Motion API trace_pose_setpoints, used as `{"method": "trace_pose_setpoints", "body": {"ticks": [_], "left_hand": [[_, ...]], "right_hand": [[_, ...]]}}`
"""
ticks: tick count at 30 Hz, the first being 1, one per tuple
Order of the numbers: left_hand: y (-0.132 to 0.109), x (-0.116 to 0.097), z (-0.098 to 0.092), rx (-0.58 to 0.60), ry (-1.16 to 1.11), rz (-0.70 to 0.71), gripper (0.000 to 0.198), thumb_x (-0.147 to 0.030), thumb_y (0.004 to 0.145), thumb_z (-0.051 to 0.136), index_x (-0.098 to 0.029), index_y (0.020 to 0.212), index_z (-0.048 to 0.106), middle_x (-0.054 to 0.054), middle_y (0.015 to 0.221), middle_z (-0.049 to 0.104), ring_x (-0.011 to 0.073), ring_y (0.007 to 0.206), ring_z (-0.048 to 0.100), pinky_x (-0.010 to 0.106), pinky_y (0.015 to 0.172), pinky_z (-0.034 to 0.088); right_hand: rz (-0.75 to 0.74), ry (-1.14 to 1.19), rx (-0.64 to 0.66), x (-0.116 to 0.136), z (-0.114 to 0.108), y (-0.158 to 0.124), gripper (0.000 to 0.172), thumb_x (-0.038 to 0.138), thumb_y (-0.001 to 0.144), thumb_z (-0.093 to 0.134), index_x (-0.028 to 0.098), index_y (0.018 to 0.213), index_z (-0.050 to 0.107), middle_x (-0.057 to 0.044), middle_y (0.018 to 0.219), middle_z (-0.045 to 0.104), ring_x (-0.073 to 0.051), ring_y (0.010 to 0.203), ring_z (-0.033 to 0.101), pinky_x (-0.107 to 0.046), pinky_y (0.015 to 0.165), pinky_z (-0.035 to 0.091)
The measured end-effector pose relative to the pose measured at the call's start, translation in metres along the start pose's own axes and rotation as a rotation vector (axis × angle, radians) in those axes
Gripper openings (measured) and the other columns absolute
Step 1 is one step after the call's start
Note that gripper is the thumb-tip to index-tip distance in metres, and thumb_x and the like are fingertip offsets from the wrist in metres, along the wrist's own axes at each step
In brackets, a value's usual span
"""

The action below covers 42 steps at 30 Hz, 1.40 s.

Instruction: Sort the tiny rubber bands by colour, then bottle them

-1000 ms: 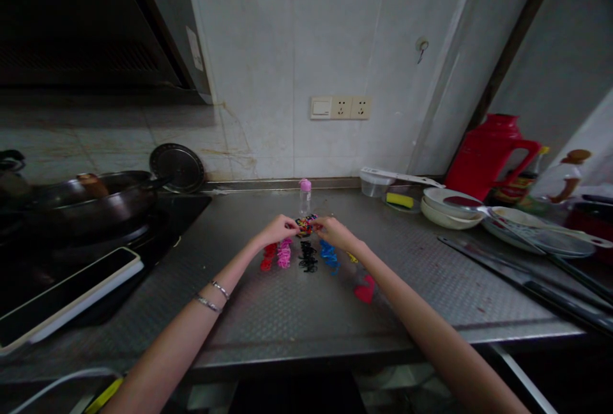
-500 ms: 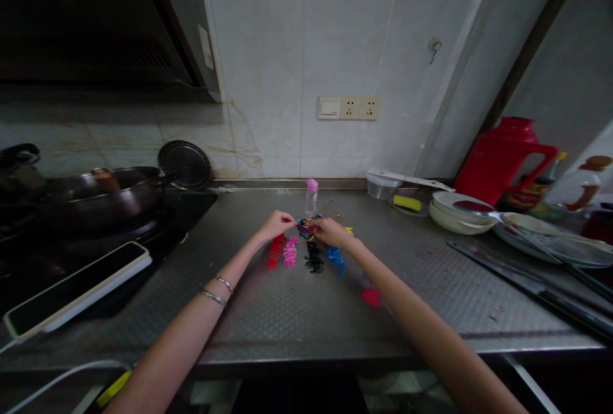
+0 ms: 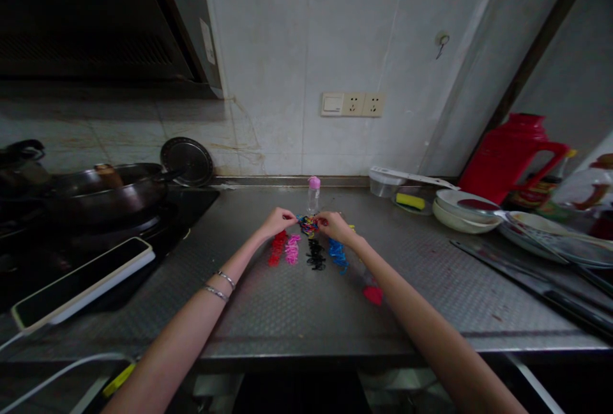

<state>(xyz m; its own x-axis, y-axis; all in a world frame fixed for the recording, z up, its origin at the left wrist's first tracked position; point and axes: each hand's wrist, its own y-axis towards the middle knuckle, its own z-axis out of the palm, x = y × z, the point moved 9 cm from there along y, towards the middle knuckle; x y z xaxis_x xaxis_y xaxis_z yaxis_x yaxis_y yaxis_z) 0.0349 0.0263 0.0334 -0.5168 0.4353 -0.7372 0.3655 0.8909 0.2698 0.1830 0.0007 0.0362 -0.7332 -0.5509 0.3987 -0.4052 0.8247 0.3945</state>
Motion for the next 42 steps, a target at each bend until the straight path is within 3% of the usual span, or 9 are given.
{"method": "trace_pose_setpoints", "body": {"ticks": [12,18,21,28,42], "left_hand": [[-0.001,0.004,0.008,0.051,0.044,-0.011,0.025,-0.024,0.067,0.056,-0.007,0.079,0.07,0.008,0.075,0.069,0.0145,0.067,0.059,0.023,0.065,0.044],[-0.004,-0.007,0.017,0.091,0.206,0.011,0.026,-0.02,0.068,0.052,-0.008,0.08,0.072,0.006,0.072,0.069,0.0136,0.063,0.057,0.021,0.062,0.041],[-0.004,-0.015,0.024,0.139,0.284,0.044,0.027,-0.019,0.068,0.05,-0.01,0.08,0.073,0.005,0.071,0.069,0.0136,0.064,0.057,0.02,0.06,0.04],[0.006,-0.01,0.03,0.166,0.392,0.014,0.029,-0.018,0.066,0.051,-0.012,0.085,0.073,0.006,0.074,0.07,0.0135,0.063,0.058,0.02,0.06,0.04],[0.012,-0.006,0.037,0.235,0.35,-0.013,0.026,-0.015,0.062,0.054,-0.011,0.079,0.073,0.006,0.068,0.069,0.0136,0.059,0.056,0.021,0.058,0.04]], "right_hand": [[0.022,0.113,-0.063,0.002,-0.015,-0.006,0.035,0.006,0.065,0.052,0.013,0.096,0.067,-0.006,0.088,0.065,-0.012,0.073,0.054,-0.021,0.069,0.042],[0.045,0.335,0.115,0.008,0.003,-0.011,0.042,0.004,0.064,0.051,0.012,0.103,0.065,-0.003,0.083,0.066,-0.01,0.064,0.055,-0.02,0.061,0.043],[0.003,0.398,0.175,0.012,0.012,-0.014,0.045,0.003,0.062,0.053,0.013,0.104,0.064,-0.003,0.084,0.067,-0.011,0.068,0.057,-0.021,0.064,0.045],[-0.076,0.206,0.032,0.009,0.002,-0.01,0.027,0.005,0.071,0.05,0.015,0.089,0.068,-0.006,0.087,0.068,-0.015,0.082,0.06,-0.025,0.077,0.044],[-0.151,0.046,0.127,0.021,0.018,-0.011,0.033,0.003,0.071,0.049,0.017,0.094,0.067,-0.004,0.089,0.067,-0.014,0.083,0.059,-0.025,0.078,0.042]]}}
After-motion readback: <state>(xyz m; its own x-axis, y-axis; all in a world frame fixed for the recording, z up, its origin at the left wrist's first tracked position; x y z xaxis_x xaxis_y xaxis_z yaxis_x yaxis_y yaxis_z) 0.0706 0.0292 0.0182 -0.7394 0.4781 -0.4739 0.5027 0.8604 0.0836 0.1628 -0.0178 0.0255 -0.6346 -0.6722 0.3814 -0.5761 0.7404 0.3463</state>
